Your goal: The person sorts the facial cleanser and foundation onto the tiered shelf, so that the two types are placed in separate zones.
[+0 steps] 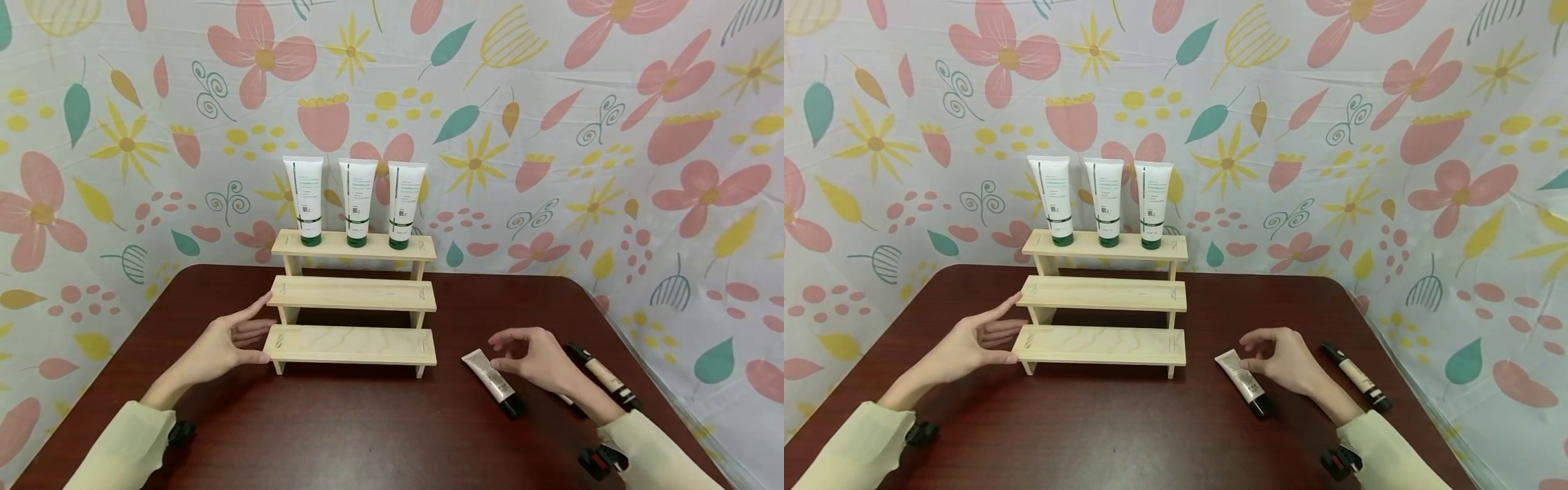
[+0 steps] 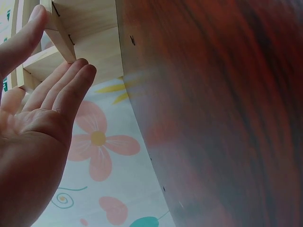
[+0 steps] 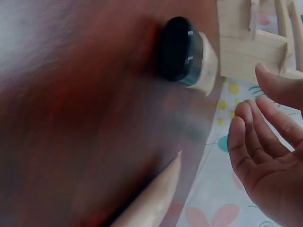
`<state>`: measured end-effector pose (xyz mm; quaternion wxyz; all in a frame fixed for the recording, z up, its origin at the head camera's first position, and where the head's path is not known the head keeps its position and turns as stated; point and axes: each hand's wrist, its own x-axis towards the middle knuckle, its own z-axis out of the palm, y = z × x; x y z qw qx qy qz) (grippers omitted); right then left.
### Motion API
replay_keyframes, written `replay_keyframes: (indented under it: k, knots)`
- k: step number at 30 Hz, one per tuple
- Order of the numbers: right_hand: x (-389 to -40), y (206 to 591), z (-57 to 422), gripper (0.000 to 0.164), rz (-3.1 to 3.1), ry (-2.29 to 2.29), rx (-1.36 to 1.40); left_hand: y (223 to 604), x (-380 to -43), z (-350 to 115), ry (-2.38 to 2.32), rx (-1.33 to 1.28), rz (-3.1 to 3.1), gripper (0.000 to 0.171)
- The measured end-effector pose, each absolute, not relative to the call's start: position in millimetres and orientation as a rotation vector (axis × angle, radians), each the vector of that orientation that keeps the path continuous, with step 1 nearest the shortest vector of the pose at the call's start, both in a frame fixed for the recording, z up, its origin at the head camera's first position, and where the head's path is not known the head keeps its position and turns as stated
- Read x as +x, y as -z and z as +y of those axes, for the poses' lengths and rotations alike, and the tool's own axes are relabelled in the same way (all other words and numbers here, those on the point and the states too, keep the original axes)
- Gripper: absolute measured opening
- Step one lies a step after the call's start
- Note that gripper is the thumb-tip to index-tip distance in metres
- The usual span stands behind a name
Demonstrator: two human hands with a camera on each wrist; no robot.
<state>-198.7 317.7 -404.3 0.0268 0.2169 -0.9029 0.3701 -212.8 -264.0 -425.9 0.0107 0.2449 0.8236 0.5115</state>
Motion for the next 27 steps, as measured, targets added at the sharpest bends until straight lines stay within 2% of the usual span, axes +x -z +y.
replay_keyframes:
  k: [27]
  knots:
    - [-200,417,332,0.047,-3.024,-1.210,0.761,425,-213,-264,-1.605,0.739,2.566,0.107]
